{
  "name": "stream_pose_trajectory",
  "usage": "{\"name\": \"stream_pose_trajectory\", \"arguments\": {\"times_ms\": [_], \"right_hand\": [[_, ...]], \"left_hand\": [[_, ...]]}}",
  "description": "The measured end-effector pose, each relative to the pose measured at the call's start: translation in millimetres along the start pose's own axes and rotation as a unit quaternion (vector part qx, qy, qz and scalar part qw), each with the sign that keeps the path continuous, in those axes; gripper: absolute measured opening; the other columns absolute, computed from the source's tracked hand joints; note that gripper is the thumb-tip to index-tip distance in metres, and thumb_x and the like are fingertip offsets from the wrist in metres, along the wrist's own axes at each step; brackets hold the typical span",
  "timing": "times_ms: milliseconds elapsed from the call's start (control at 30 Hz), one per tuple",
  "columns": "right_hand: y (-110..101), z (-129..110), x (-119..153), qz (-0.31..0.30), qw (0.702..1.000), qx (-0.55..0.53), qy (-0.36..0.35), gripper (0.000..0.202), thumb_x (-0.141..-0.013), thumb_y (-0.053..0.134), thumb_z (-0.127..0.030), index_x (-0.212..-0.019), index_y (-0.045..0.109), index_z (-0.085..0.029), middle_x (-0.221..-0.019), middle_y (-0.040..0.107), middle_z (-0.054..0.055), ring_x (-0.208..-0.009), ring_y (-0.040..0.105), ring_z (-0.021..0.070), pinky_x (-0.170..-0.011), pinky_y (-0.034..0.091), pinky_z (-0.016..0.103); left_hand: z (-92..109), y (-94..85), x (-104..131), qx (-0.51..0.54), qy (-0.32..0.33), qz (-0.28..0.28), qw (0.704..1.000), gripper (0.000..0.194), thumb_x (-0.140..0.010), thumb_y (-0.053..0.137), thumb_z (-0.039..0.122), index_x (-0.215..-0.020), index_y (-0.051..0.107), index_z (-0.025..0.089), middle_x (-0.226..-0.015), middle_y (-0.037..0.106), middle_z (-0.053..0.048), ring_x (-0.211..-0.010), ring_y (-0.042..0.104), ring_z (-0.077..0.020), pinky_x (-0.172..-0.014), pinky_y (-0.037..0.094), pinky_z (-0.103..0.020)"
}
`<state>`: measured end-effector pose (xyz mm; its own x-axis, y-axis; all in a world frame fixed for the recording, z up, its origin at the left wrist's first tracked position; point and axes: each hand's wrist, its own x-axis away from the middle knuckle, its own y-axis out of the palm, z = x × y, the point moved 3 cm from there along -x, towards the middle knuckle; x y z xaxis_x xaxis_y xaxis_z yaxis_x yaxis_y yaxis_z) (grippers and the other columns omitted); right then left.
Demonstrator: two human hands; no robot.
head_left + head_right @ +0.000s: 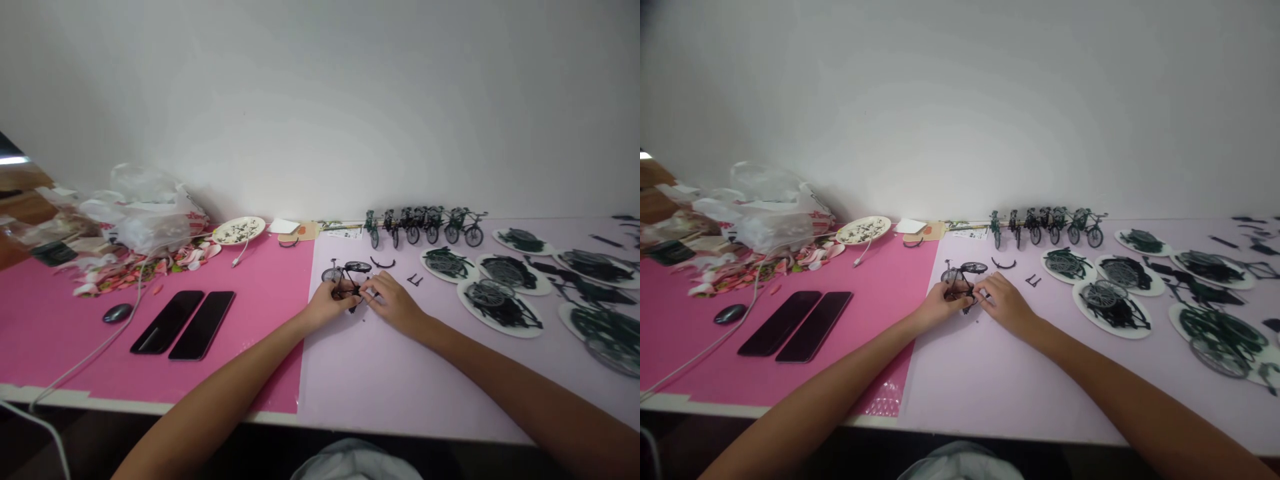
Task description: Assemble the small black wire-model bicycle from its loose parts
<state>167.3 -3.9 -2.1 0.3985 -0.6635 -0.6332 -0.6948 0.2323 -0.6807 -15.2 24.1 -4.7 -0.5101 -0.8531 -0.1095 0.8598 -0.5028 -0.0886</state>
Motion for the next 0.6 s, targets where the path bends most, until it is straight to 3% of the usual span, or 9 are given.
{"name": "stream_pose_trajectory", "arguments": {"times_ms": [233, 600], "right_hand": [[2, 0, 3, 0.03, 0.998, -0.024, 0.053, 0.006, -0.097, 0.059, -0.021, -0.098, 0.065, -0.025, -0.093, 0.068, 0.007, -0.089, 0.062, 0.0261, -0.078, 0.055, 0.042], [7, 9, 7, 0.044, 0.984, -0.095, 0.146, 0.01, -0.094, 0.066, -0.033, -0.096, 0.068, -0.024, -0.092, 0.063, 0.005, -0.081, 0.062, 0.0199, -0.073, 0.056, 0.034]], "left_hand": [[-3, -1.2, 0, 0.0, 0.004, 0.002, 1.0, 0.032, -0.074, 0.084, 0.036, -0.096, 0.076, 0.014, -0.091, 0.074, -0.008, -0.083, 0.068, -0.02, -0.074, 0.053, -0.029], [-7, -1.5, 0, 0.007, -0.008, 0.01, 1.0, 0.033, -0.074, 0.085, 0.034, -0.097, 0.072, 0.014, -0.089, 0.071, -0.006, -0.081, 0.067, -0.0192, -0.074, 0.052, -0.031]]}}
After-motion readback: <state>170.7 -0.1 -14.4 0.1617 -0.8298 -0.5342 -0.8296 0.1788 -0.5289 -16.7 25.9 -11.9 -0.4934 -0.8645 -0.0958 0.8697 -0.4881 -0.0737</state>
